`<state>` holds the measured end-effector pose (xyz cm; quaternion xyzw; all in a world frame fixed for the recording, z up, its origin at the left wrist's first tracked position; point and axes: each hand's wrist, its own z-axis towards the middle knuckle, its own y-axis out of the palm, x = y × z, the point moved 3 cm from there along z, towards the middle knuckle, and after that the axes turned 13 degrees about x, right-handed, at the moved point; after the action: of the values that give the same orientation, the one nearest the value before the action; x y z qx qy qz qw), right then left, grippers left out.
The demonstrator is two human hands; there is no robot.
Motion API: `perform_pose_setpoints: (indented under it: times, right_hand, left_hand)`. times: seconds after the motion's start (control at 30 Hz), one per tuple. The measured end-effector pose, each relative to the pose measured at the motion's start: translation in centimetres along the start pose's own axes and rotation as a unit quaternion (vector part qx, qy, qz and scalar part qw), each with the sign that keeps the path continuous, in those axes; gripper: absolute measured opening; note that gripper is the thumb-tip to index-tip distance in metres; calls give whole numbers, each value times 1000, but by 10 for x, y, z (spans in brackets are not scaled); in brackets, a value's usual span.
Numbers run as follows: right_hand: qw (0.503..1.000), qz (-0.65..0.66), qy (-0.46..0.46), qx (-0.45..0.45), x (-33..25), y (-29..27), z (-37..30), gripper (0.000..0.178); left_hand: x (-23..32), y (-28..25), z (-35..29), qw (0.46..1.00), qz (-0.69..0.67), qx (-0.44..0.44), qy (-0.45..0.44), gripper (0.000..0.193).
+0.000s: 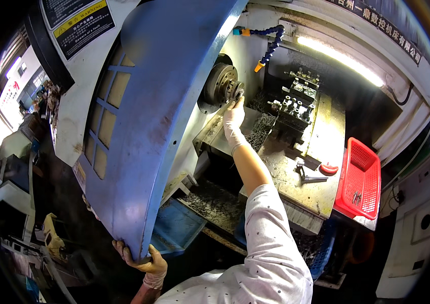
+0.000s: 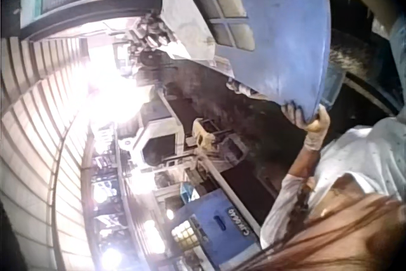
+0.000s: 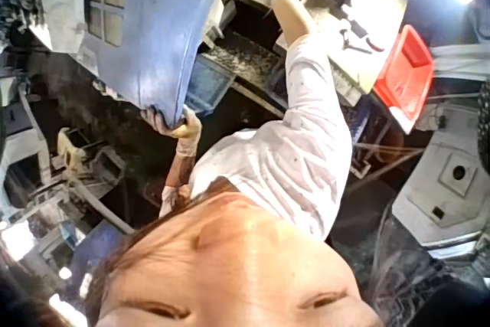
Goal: The person operates a CNC lathe, repeatedly opening the safety door, loading metal parts into the chuck, and closing the door. They also use a brush to clear metal shavings from the machine bed and place finished parts into a red basket.
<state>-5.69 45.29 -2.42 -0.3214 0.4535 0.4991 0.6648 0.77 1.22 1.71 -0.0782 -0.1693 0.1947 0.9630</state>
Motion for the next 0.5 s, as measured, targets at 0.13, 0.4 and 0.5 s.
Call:
perform_pose_setpoints:
  times: [0.13, 0.4, 0.5]
  right_hand:
    - [986, 131, -40, -91, 52, 25, 28, 40]
    - [992, 96, 41, -69, 39, 20, 40, 32]
    - [988, 115, 107, -8, 32, 18, 41, 21]
  left_hand:
    - [1, 5, 1, 1000, -3, -13, 5, 53]
    - [1, 3, 1, 999, -38, 9, -6, 54]
    - [-2, 6, -3, 999, -41, 12, -18, 52]
